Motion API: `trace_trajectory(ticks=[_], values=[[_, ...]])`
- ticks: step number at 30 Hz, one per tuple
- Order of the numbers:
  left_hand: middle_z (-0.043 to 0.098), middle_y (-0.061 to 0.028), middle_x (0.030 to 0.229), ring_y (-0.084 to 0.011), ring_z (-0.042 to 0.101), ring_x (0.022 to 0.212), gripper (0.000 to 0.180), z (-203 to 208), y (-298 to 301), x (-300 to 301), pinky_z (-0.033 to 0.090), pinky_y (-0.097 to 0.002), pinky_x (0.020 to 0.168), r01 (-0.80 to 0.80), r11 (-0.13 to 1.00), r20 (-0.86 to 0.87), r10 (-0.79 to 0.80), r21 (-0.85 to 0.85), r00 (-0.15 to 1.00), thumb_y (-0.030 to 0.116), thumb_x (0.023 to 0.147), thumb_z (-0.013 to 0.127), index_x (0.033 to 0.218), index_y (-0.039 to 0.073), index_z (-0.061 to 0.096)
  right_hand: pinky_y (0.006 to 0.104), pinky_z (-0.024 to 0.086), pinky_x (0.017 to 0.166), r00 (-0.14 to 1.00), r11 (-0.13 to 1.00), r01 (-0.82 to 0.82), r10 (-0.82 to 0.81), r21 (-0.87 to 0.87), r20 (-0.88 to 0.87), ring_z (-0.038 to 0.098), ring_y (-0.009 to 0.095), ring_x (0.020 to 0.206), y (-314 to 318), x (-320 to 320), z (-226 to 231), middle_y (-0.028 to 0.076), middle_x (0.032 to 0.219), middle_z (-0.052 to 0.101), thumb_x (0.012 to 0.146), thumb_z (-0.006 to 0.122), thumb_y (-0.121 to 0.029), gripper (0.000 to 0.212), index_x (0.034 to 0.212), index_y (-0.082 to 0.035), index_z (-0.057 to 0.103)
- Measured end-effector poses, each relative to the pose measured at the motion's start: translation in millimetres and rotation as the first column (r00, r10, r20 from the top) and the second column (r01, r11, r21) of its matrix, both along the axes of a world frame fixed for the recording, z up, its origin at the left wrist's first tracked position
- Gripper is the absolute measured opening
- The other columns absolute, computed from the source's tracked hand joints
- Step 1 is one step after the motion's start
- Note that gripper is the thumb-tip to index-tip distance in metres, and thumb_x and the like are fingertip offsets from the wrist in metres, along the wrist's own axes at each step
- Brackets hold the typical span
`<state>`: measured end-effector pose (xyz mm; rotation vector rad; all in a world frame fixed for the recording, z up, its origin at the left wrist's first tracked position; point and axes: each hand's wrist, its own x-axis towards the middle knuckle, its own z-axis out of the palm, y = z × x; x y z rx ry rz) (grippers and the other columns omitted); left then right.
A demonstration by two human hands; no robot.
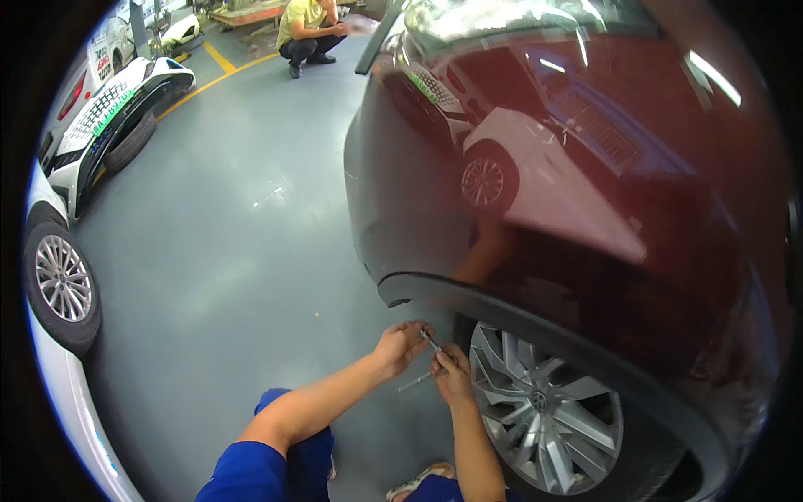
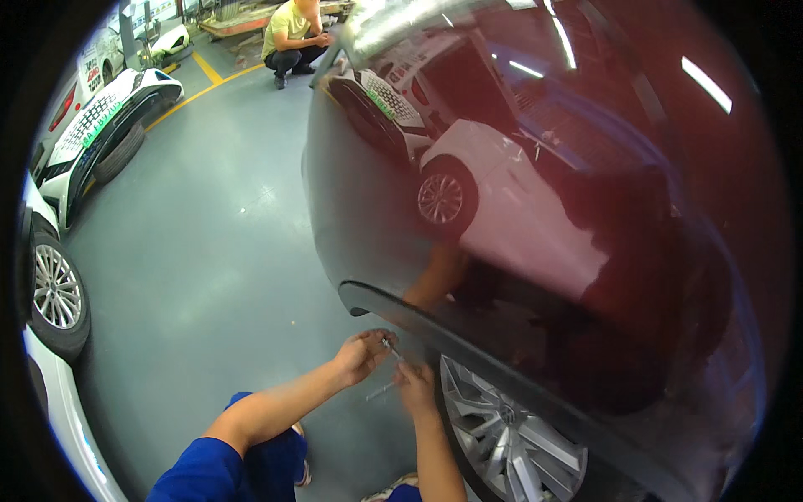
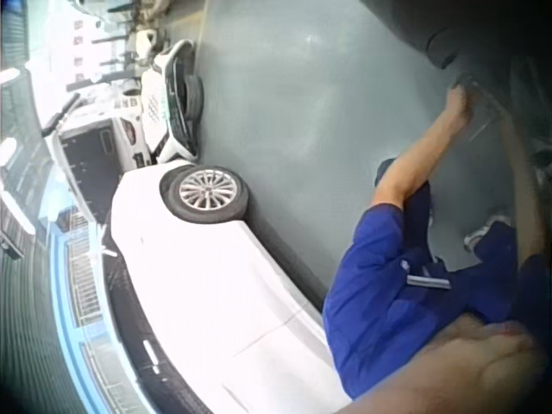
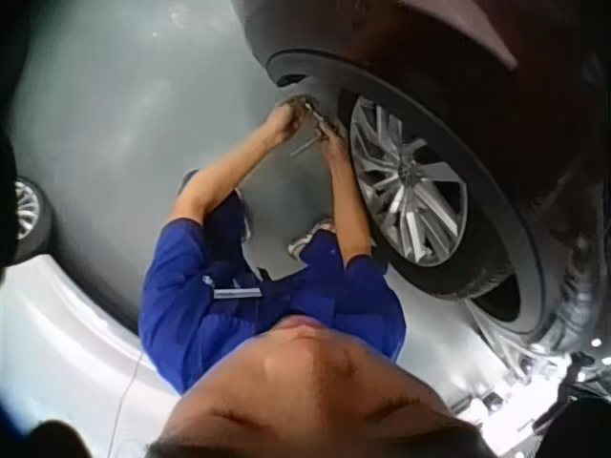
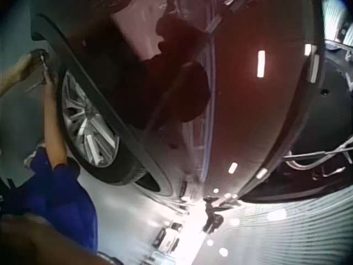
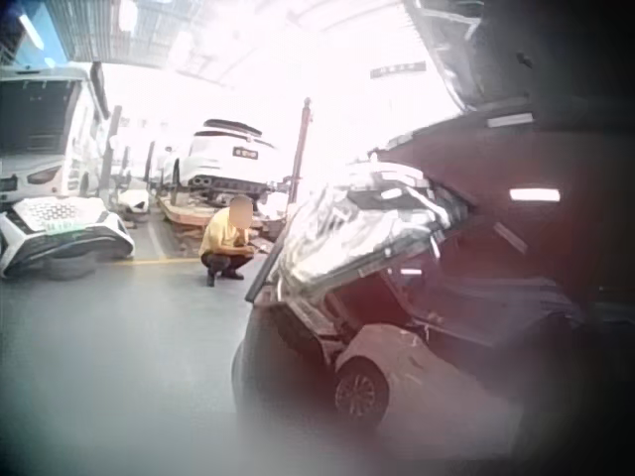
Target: The person enters a maroon SUV, briefly operates the steering wheel and dashboard, then exits. They proceed to the front-left wheel arch and use a ratchet and a screwdriver to remove fasteners and trim components from the wheel well and lower bumper area.
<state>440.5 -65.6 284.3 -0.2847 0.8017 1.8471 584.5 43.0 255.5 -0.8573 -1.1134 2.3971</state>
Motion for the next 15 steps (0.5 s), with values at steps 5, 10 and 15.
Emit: trace_trajectory(ticks=[5,10,15], values=[[0.056,-0.0169,0.135,-0.0278,0.058,0.124,0.034,-34,47,-35,0.048,-0.0405,0.110,-0.008,1.000,-0.201,0.006,-0.011,0.980,-0.001,0.104,0.033,0.136,0.002,0.045,0.0238,0.040,0.055,0.991,0.970,0.072,-0.043,0.231,-0.127,0.053,0.011,0.066,33,-54,-61,0.003,0.081,0.060,0.096,0.069,-0.007,0.013,0.107,-0.001,0.066],[0.055,-0.0095,0.137,-0.0268,0.055,0.128,0.038,-44,53,-44,0.045,-0.0450,0.114,0.068,0.995,-0.262,-0.086,-0.078,0.961,-0.001,0.102,0.036,0.139,0.008,0.044,0.0247,0.028,0.044,0.971,0.945,0.228,-0.204,0.236,-0.124,0.041,0.007,0.050,36,-76,-73,-0.001,0.066,0.050,0.095,0.070,-0.008,0.009,0.094,0.000,0.068],[0.054,-0.0042,0.136,-0.0244,0.052,0.130,0.038,-49,46,-43,0.043,-0.0478,0.115,0.112,0.993,-0.247,-0.119,-0.045,0.962,0.001,0.102,0.049,0.139,0.009,0.045,0.0241,0.026,0.043,0.962,0.951,0.269,-0.257,0.150,-0.092,0.036,0.006,0.047,26,-84,-81,-0.002,0.065,0.047,0.095,0.069,-0.007,0.010,0.090,-0.001,0.065]])
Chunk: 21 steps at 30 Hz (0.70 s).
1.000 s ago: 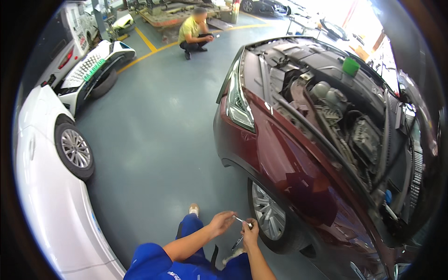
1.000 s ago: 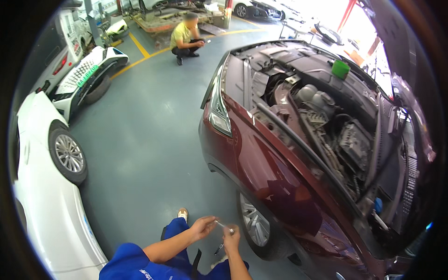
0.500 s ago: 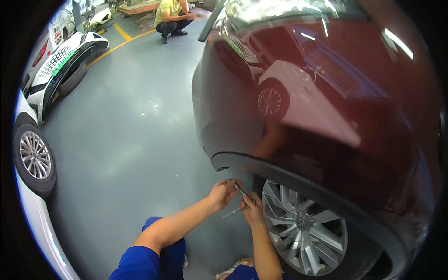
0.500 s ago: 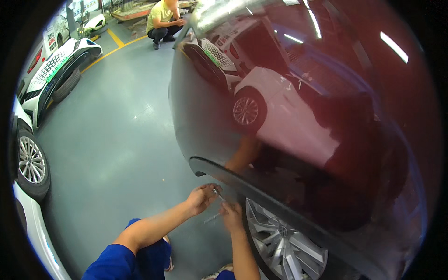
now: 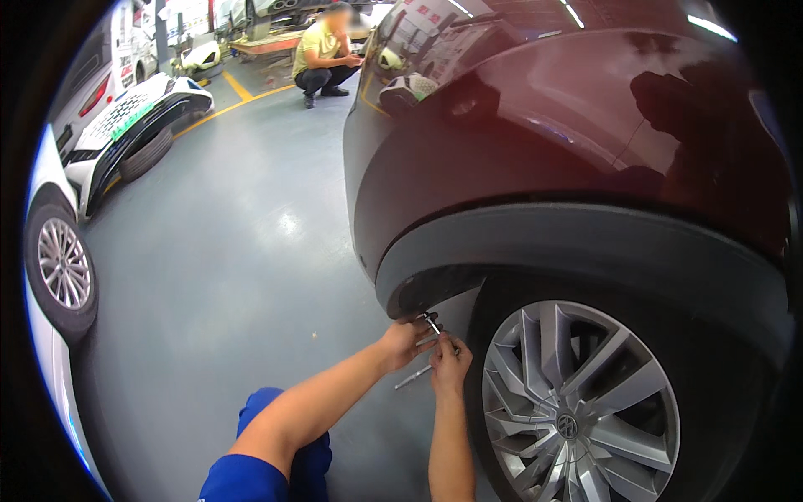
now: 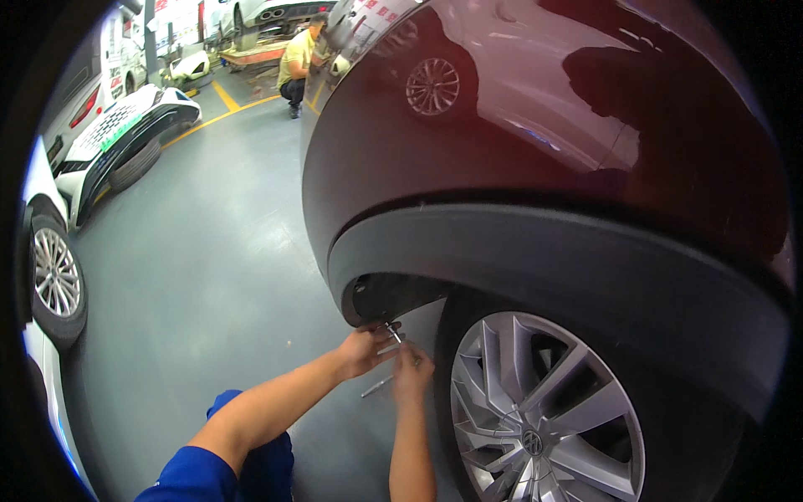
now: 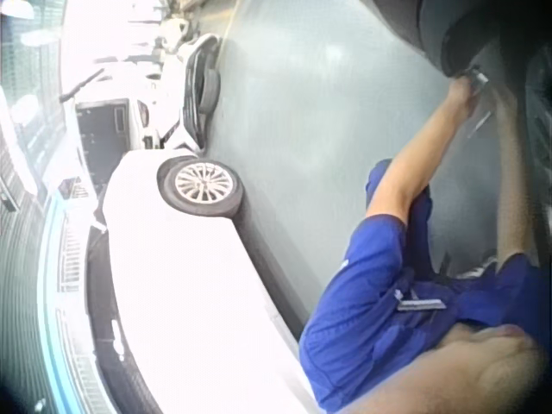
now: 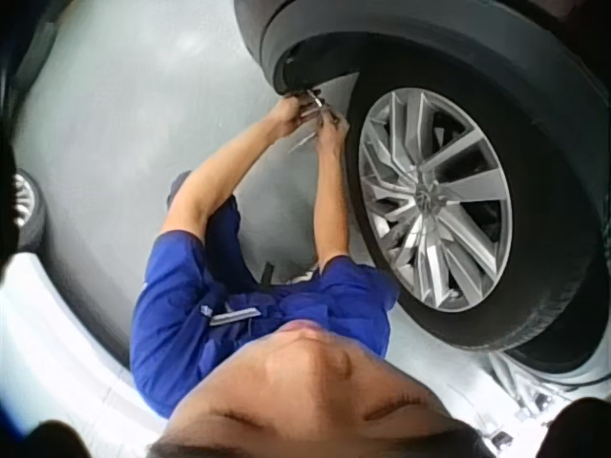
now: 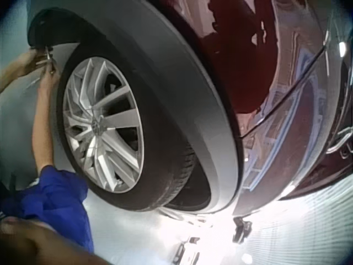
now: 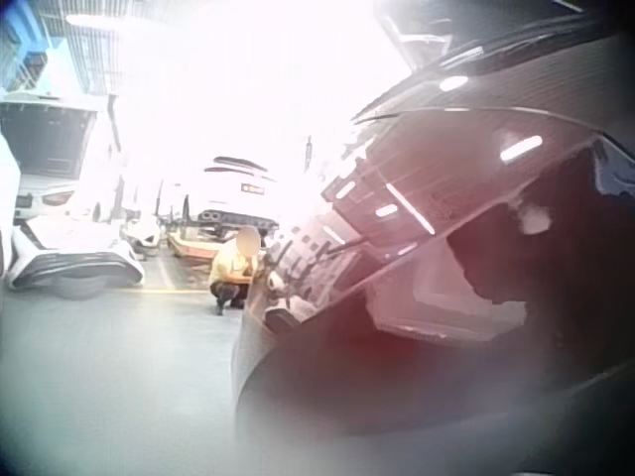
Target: The person enters a maroon SUV, briefly operates the steering wheel and dashboard, then exits. They proceed to the front-left wheel arch and use a ratchet and a screwdriver to remove fasteners and trim components from the wheel well and lower bumper area.
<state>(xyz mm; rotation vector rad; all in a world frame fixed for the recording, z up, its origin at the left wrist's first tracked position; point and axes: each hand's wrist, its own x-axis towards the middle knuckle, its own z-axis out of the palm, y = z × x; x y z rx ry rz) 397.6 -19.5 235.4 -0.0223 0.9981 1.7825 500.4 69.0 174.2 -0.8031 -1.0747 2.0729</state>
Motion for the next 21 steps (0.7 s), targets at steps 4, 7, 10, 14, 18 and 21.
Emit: trace_trajectory(ticks=[4,7,10,14,18,21], values=[[0.054,-0.0019,0.134,-0.0219,0.052,0.128,0.037,-3,2,-2,0.043,-0.0463,0.112,0.015,1.000,-0.036,-0.014,0.007,0.999,0.001,0.100,0.052,0.136,0.011,0.048,0.0241,0.025,0.042,0.996,1.000,0.000,0.001,0.004,-0.086,0.036,0.005,0.047,-2,-2,-4,-0.003,0.065,0.046,0.096,0.067,-0.007,0.011,0.088,-0.001,0.064],[0.054,-0.0013,0.125,-0.0211,0.054,0.123,0.037,-3,6,1,0.042,-0.0446,0.110,0.012,1.000,-0.038,-0.011,0.013,0.999,-0.003,0.096,0.054,0.130,0.012,0.052,0.0244,0.024,0.042,0.995,1.000,0.022,-0.024,-0.019,-0.100,0.035,0.005,0.047,-4,-4,-1,-0.003,0.064,0.046,0.097,0.066,-0.007,0.011,0.089,0.000,0.064],[0.055,-0.0022,0.123,-0.0212,0.055,0.121,0.040,-1,8,4,0.042,-0.0443,0.110,-0.010,1.000,-0.083,0.011,0.016,0.996,-0.006,0.092,0.053,0.128,0.012,0.053,0.0250,0.024,0.042,0.998,0.999,0.044,-0.043,0.018,-0.055,0.036,0.005,0.048,-6,-5,5,-0.004,0.064,0.045,0.097,0.066,-0.007,0.011,0.090,0.002,0.064],[0.055,-0.0040,0.123,-0.0221,0.056,0.120,0.043,-1,10,4,0.044,-0.0444,0.109,-0.032,0.999,-0.060,0.031,-0.016,0.998,-0.009,0.090,0.051,0.127,0.012,0.053,0.0253,0.026,0.042,1.000,0.998,0.018,-0.017,0.057,-0.019,0.037,0.006,0.048,-4,-3,12,-0.004,0.064,0.046,0.097,0.067,-0.007,0.012,0.092,0.003,0.065],[0.053,-0.0052,0.126,-0.0240,0.057,0.120,0.049,-6,12,0,0.047,-0.0444,0.108,-0.041,0.999,-0.051,0.041,0.015,0.998,-0.011,0.089,0.051,0.133,0.010,0.050,0.0251,0.027,0.042,0.998,0.994,-0.010,0.003,0.110,0.066,0.038,0.006,0.049,6,-2,16,-0.003,0.064,0.047,0.097,0.068,-0.008,0.012,0.093,0.003,0.066],[0.052,-0.0057,0.129,-0.0252,0.057,0.121,0.053,-9,13,4,0.047,-0.0446,0.108,-0.083,0.996,-0.056,0.084,0.032,0.995,-0.011,0.089,0.052,0.138,0.009,0.046,0.0251,0.028,0.042,0.993,0.989,-0.063,0.048,0.136,0.112,0.040,0.007,0.050,11,1,18,-0.003,0.064,0.048,0.096,0.069,-0.011,0.014,0.094,0.003,0.067]])
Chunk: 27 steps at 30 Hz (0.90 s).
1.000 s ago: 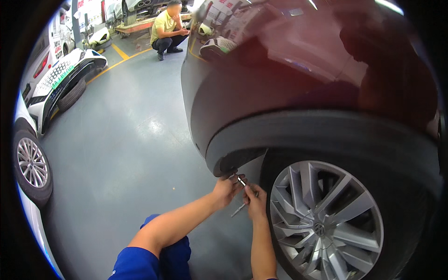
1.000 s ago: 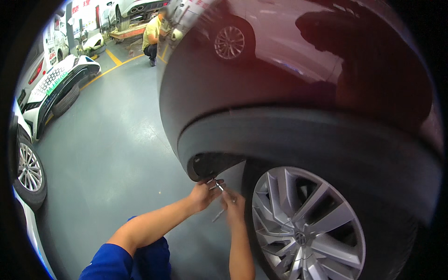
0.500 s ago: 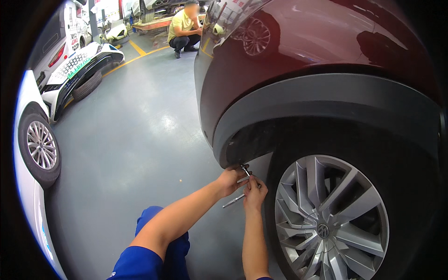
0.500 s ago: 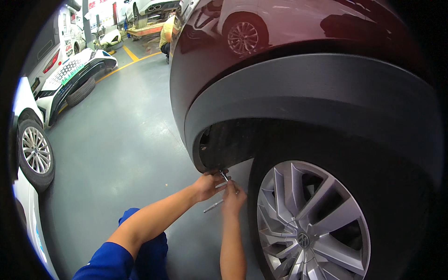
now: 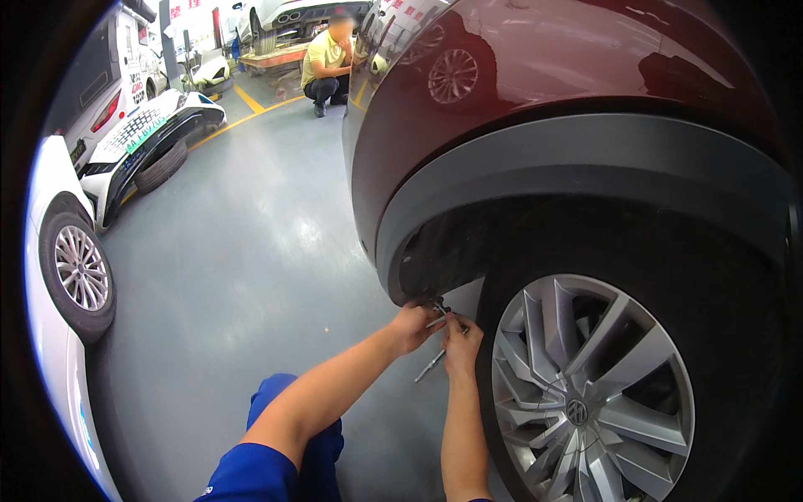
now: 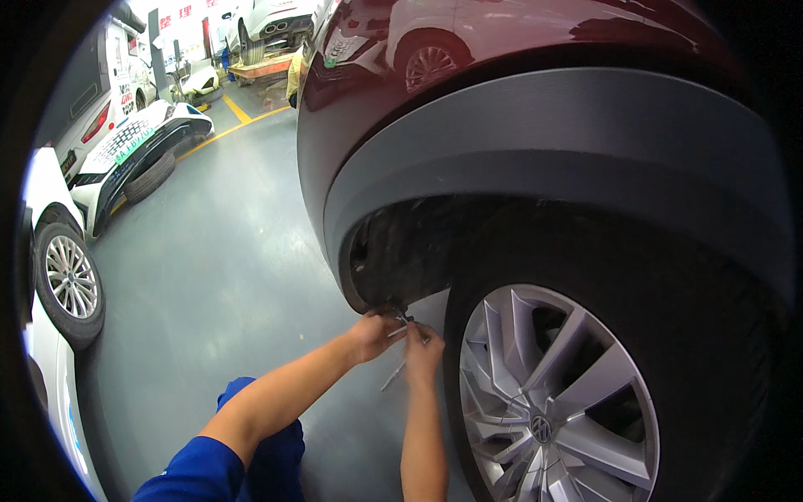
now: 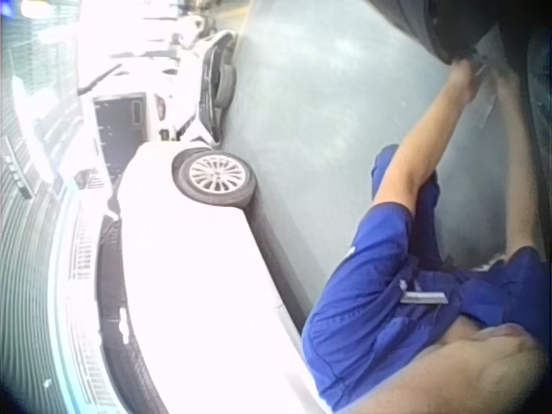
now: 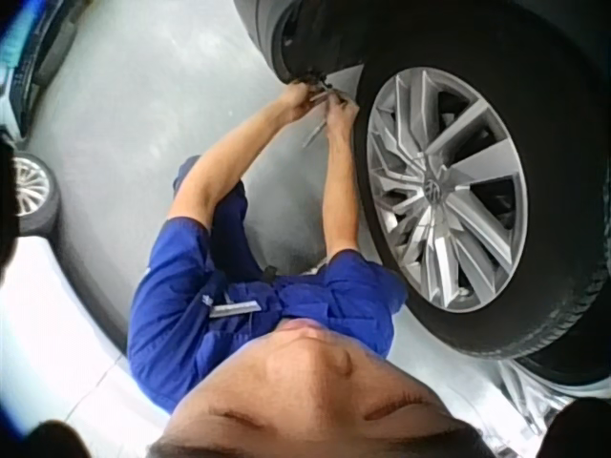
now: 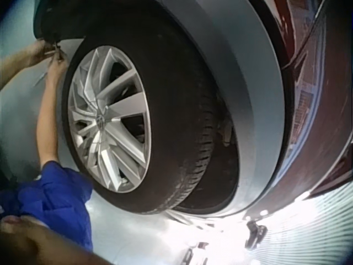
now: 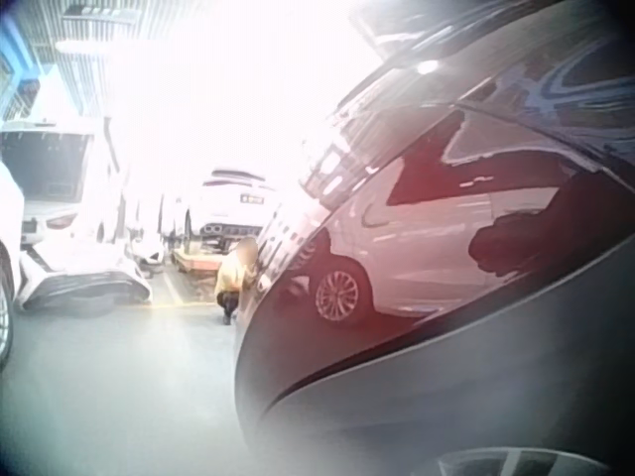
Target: The person enters a maroon SUV, briefly operates the steering wheel and dashboard, then exits. They proceed to the front-left wheel arch and use a ratchet and a screwdriver to remove fasteners and trim components from the wheel well and lower bumper area.
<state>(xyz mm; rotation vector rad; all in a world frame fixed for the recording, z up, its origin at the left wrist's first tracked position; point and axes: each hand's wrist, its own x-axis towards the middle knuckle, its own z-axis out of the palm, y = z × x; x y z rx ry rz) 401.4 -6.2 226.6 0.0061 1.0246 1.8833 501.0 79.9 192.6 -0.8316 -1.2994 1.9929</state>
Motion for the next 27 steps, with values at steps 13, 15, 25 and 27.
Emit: trace_trajectory(ticks=[13,15,25,27], values=[[0.062,-0.0034,0.123,-0.0224,0.060,0.120,0.032,0,0,4,0.045,-0.0440,0.105,-0.069,0.984,-0.125,0.048,-0.166,0.991,0.011,0.095,0.066,0.126,0.009,0.058,0.0215,0.028,0.040,0.957,0.828,-0.281,0.205,-0.485,-0.204,0.037,0.006,0.044,36,2,-3,-0.004,0.058,0.042,0.095,0.071,-0.019,0.021,0.092,0.001,0.064],[0.066,-0.0033,0.117,-0.0215,0.062,0.115,0.028,-6,4,1,0.045,-0.0420,0.104,-0.113,0.975,-0.151,0.085,-0.190,0.985,0.016,0.094,0.070,0.120,0.010,0.063,0.0236,0.029,0.039,0.977,0.904,-0.201,0.158,-0.377,-0.141,0.039,0.008,0.044,26,0,-17,-0.004,0.056,0.041,0.094,0.072,-0.015,0.018,0.091,0.000,0.063],[0.073,-0.0054,0.097,-0.0221,0.068,0.090,0.023,-19,33,-5,0.053,-0.0352,0.081,-0.261,0.890,-0.255,0.172,-0.374,0.952,0.021,0.088,0.079,0.106,0.009,0.071,0.0250,0.034,0.041,1.000,0.818,0.023,-0.021,0.574,-0.009,0.049,0.007,0.048,30,-7,-42,-0.001,0.062,0.059,0.089,0.079,-0.011,0.017,0.092,0.003,0.070],[0.074,-0.0071,0.095,-0.0233,0.068,0.087,0.020,-18,35,-5,0.053,-0.0347,0.077,-0.282,0.860,-0.336,0.139,-0.426,0.931,0.019,0.089,0.079,0.103,0.008,0.071,0.0247,0.035,0.042,0.973,0.984,-0.178,0.179,0.021,-0.146,0.051,0.007,0.049,37,-5,-42,-0.001,0.063,0.060,0.089,0.078,-0.011,0.017,0.092,0.003,0.070]])
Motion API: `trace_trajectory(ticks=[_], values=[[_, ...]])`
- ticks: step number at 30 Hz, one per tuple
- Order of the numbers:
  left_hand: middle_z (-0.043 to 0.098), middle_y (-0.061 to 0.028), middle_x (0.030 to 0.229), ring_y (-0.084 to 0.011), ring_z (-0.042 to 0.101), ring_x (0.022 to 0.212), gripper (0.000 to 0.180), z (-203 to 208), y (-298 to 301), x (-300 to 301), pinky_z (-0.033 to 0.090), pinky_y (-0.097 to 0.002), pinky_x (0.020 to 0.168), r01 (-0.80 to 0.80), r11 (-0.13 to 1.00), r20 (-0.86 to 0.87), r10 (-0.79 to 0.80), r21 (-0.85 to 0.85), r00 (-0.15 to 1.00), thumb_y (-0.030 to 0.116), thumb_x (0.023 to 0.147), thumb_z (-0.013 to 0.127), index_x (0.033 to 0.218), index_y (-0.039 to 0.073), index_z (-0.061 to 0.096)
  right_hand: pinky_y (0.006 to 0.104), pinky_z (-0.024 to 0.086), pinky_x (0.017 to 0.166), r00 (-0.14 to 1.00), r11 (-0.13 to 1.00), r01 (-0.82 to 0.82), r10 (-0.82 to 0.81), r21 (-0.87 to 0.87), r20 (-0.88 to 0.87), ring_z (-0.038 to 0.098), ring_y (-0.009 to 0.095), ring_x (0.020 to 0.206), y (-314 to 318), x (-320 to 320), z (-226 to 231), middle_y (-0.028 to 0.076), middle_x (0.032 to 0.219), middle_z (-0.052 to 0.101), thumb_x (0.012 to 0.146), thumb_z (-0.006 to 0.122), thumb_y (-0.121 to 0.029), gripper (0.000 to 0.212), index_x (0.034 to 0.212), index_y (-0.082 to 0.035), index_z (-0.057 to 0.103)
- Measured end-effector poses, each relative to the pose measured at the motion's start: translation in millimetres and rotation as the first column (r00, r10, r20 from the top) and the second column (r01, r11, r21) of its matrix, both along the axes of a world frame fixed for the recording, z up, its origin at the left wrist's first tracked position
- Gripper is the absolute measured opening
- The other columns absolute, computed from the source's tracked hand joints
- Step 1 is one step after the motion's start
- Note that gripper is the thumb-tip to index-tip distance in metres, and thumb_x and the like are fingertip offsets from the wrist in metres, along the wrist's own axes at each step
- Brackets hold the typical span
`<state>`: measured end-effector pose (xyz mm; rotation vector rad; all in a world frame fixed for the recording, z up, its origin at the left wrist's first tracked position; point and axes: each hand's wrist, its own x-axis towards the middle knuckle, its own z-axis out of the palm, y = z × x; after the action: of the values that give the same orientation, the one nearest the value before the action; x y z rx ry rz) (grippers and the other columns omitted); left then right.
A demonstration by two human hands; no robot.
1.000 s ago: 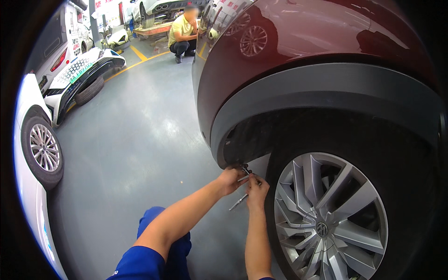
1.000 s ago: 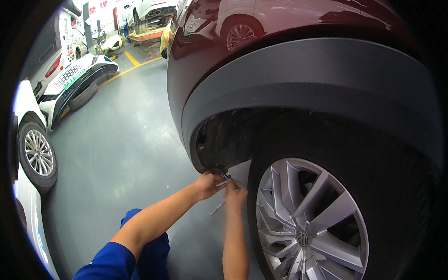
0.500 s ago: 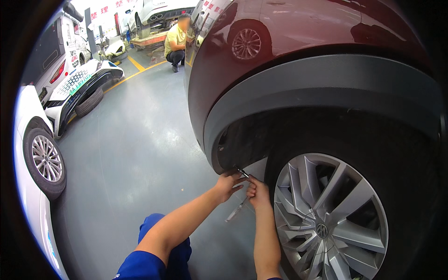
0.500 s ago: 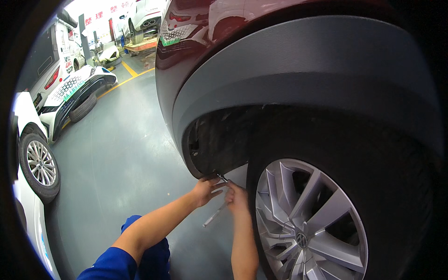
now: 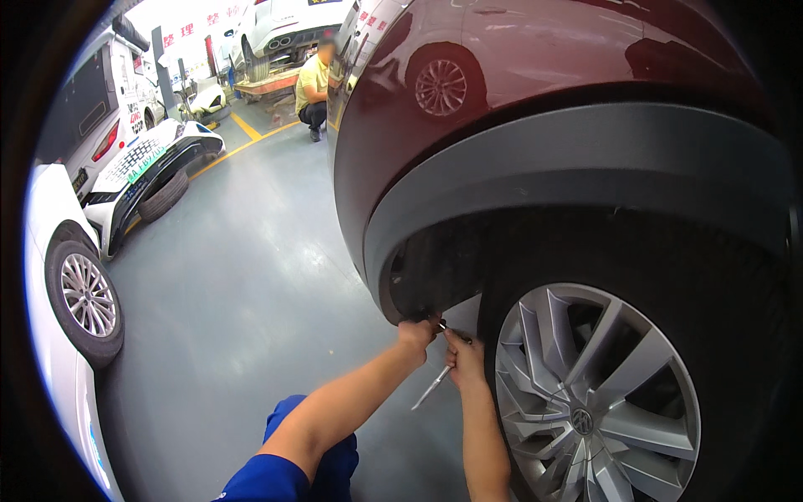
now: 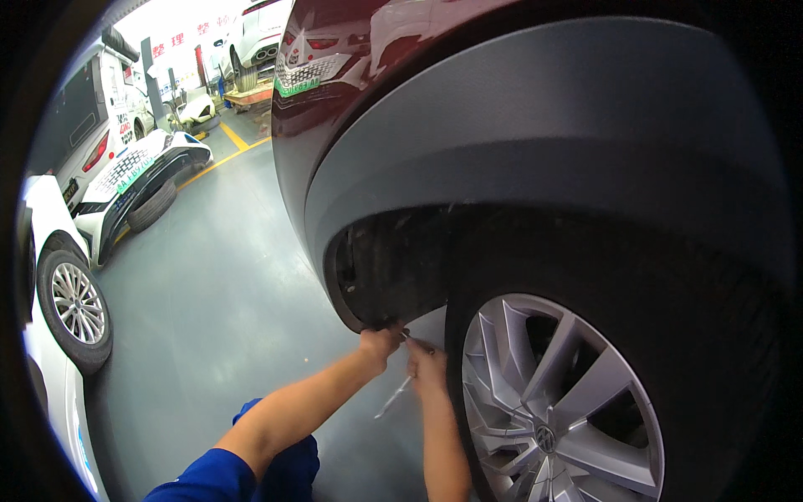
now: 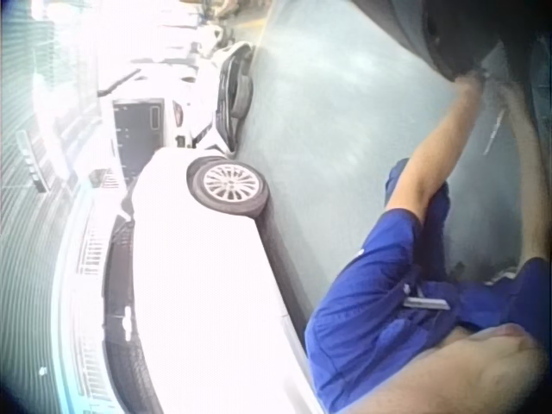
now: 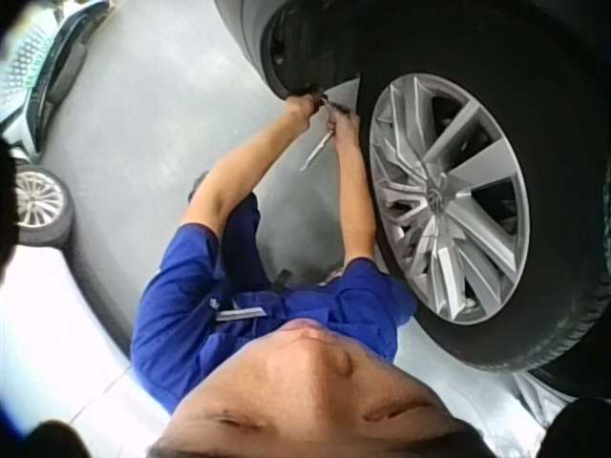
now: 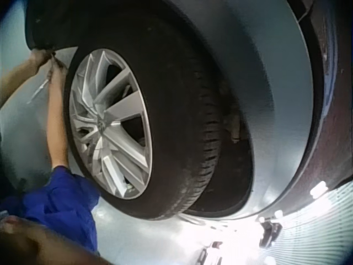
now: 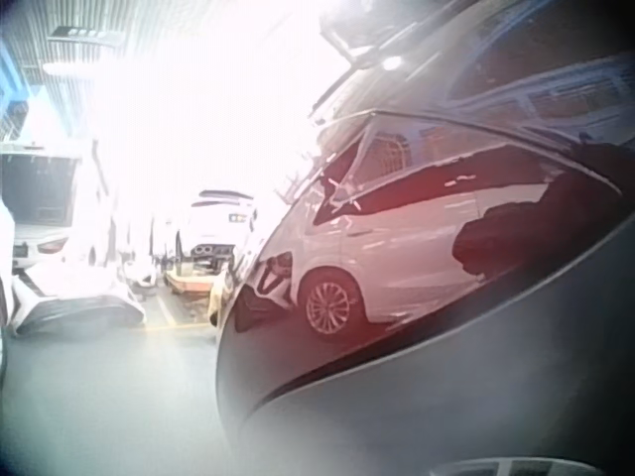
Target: The person enters a maroon SUV, briefly operates the steering wheel and dashboard, then exits. They proceed to the front-left wheel arch and use a ratchet and a screwdriver to remove fasteners and trim components from the wheel well and lower bumper area.
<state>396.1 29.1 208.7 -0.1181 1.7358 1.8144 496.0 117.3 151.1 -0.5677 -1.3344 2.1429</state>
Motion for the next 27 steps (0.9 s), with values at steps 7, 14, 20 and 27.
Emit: trace_trajectory(ticks=[7,14,20,27], values=[[0.075,-0.0063,0.101,-0.0195,0.069,0.087,0.026,-14,10,-3,0.053,-0.0333,0.077,-0.050,0.982,0.126,0.028,0.180,0.992,0.019,0.095,0.070,0.111,-0.001,0.069,0.0250,0.041,0.047,0.969,0.823,0.138,-0.228,0.551,0.098,0.060,0.010,0.057,-5,1,1,0.001,0.070,0.066,0.090,0.076,-0.009,0.014,0.091,0.003,0.070],[0.071,-0.0117,0.102,-0.0263,0.070,0.090,0.021,-32,10,-13,0.055,-0.0390,0.079,0.135,0.989,-0.075,-0.130,0.056,0.989,0.008,0.095,0.068,0.112,-0.003,0.064,0.0260,0.045,0.053,0.992,0.984,0.049,-0.067,0.172,0.103,0.058,0.010,0.059,-4,0,16,0.002,0.073,0.065,0.091,0.076,-0.011,0.015,0.091,0.003,0.070],[0.071,-0.0140,0.102,-0.0264,0.070,0.091,0.019,-13,12,0,0.055,-0.0399,0.075,-0.108,0.978,0.109,0.089,0.179,0.990,0.010,0.096,0.068,0.110,-0.003,0.066,0.0252,0.039,0.050,0.969,0.741,0.140,-0.240,0.657,0.064,0.051,0.006,0.056,-8,1,10,0.002,0.068,0.061,0.091,0.076,-0.010,0.015,0.088,0.002,0.068],[0.071,-0.0119,0.092,-0.0260,0.070,0.085,0.013,0,15,3,0.056,-0.0380,0.070,-0.100,0.984,0.077,0.089,0.147,0.993,0.005,0.094,0.067,0.105,-0.002,0.067,0.0291,0.038,0.045,0.995,0.914,0.088,-0.096,0.395,0.002,0.051,0.014,0.047,6,6,1,-0.003,0.061,0.055,0.087,0.077,-0.008,0.013,0.082,-0.002,0.066]])
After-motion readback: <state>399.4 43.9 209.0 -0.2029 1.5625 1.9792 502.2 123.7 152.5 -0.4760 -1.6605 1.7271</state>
